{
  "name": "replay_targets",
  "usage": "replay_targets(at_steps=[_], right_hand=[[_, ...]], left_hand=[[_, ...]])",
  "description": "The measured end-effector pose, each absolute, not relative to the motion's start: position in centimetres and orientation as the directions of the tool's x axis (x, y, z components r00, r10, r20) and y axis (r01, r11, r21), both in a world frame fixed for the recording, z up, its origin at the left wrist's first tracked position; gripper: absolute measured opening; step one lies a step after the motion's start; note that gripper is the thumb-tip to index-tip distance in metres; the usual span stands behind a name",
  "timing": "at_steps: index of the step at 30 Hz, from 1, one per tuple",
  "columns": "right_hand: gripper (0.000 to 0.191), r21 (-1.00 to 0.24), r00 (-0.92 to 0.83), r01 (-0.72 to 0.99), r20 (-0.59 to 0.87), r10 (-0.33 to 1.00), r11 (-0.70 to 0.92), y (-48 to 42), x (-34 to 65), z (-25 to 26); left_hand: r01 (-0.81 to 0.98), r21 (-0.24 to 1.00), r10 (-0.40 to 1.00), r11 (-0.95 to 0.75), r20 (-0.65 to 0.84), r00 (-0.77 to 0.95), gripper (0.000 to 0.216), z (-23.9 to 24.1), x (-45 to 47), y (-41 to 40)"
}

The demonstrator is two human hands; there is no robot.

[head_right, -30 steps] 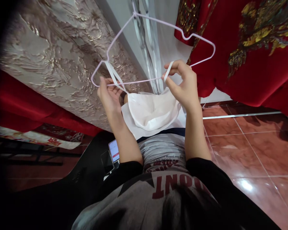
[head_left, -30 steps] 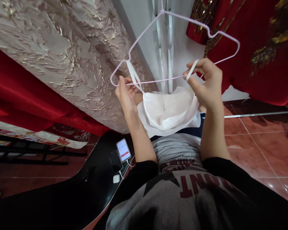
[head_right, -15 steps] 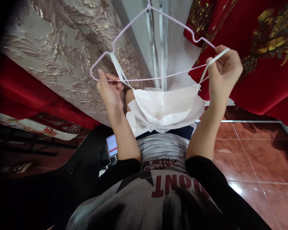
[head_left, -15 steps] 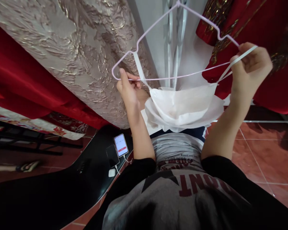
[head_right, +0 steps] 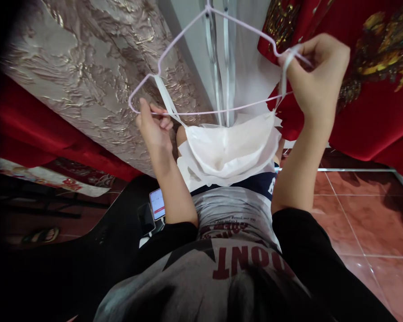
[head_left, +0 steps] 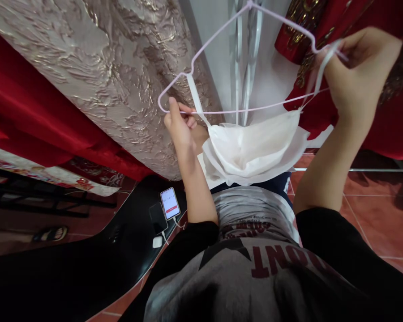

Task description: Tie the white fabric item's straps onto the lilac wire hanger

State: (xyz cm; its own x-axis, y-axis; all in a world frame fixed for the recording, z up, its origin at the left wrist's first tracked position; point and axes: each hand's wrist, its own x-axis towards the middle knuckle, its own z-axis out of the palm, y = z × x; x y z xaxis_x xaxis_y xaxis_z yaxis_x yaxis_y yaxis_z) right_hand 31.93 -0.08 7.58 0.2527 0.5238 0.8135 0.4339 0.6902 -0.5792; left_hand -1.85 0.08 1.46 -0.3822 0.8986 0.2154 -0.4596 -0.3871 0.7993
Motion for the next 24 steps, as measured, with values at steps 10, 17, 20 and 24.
replay_targets(at_steps=[10, 17, 20, 24], right_hand=[[0.049, -0.201, -0.003, 0.628, 0.965, 0.261, 0.752, -3.9, 27.8, 7.2], [0.01, -0.458, -0.155, 0.657, 0.695, 0.702, 0.599, -4.6, 23.3, 2.7], [0.013, -0.466, -0.141, 0.661, 0.693, 0.707, 0.589, -4.7, 23.4, 2.7], [0.017, -0.462, -0.148, 0.653, 0.699, 0.7, 0.6, -4.6, 23.7, 2.8]], left_hand=[[-0.441, 0.85, 0.936, -0.289, 0.154, -0.317, 0.058, 1.4, -2.0, 0.1], [-0.395, 0.878, 0.937, -0.269, 0.145, -0.317, 0.054, 1.8, -1.4, -1.1], [-0.308, 0.906, 0.954, -0.29, 0.247, -0.173, 0.044, 1.5, -1.4, -1.9], [-0.094, 0.958, 0.948, -0.272, 0.283, 0.147, 0.038, 1.4, -1.7, -3.6]])
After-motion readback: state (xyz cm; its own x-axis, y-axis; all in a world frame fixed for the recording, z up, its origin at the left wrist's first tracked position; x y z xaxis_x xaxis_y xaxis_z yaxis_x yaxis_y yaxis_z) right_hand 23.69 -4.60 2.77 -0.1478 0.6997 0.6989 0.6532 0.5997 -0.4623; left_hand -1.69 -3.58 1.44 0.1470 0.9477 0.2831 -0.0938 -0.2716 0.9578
